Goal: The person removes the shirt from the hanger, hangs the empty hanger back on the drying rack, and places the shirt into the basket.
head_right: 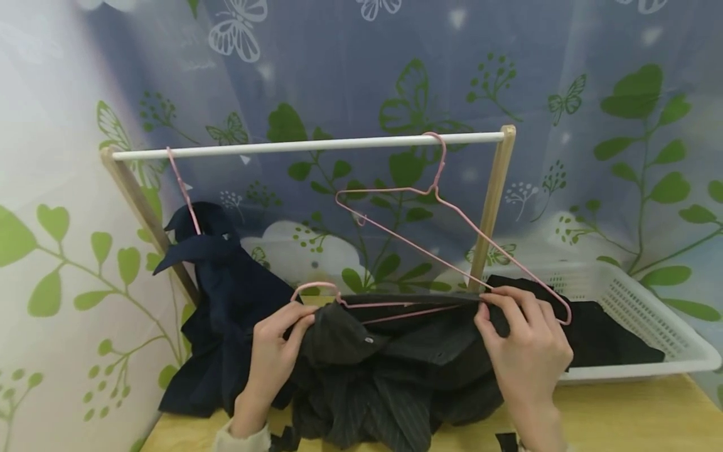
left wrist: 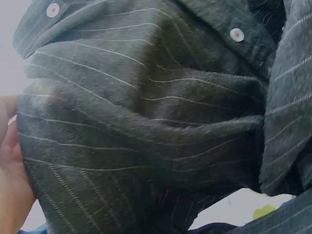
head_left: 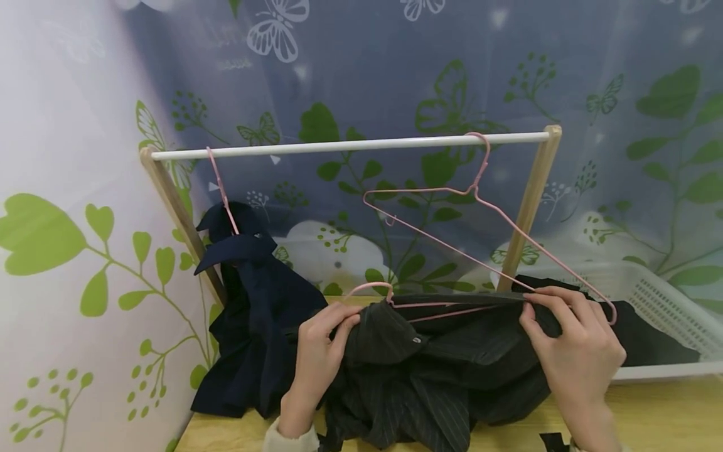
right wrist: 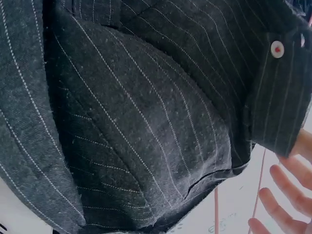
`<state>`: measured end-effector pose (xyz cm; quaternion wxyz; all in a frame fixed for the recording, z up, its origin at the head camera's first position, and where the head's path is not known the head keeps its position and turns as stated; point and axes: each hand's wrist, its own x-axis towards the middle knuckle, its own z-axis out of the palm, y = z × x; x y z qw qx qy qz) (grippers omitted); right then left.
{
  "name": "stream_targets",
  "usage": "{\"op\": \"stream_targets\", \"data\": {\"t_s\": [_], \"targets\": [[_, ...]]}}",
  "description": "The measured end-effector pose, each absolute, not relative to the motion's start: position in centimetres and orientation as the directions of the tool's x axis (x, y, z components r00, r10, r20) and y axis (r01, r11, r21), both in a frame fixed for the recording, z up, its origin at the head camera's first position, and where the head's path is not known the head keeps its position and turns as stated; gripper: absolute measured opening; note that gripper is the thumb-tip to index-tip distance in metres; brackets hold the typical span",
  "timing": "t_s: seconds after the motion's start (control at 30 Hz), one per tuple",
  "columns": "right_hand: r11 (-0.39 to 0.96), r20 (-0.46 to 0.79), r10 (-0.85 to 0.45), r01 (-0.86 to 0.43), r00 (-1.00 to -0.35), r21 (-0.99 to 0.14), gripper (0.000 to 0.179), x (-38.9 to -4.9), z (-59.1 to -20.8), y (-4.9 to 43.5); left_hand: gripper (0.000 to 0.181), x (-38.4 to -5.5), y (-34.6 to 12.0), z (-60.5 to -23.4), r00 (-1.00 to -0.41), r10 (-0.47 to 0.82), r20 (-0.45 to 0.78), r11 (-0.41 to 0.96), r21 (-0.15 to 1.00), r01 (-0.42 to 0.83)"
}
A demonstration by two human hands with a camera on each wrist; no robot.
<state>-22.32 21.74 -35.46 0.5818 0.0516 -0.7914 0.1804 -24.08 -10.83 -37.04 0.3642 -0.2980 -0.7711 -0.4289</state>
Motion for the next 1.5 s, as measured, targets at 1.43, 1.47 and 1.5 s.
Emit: {"op": "stream_targets", "data": {"t_s": [1.43, 1.47, 1.5], "targets": [[0.946, 0.788, 0.140, -0.155, -0.599, -0.286, 0.035, -22.4, -36.5, 22.8, 0.015, -24.1, -11.8, -36.7, -0.576, 0.174, 0.799, 0.401, 0.477, 0.782], [0.948, 0.789, 0.123, -0.164, -0.602, -0.273, 0.034, -22.4, -36.5, 22.8, 0.016, -24.1, -12.0, -36.7, -0.582, 0.171, 0.795, 0.403, 0.483, 0.777], [0.950, 0.790, 0.103, -0.175, -0.605, -0.258, 0.033, -22.4, -36.5, 22.9, 0.016, -24.2, -12.2, -36.7, -0.590, 0.169, 0.790, 0.406, 0.489, 0.772]]}}
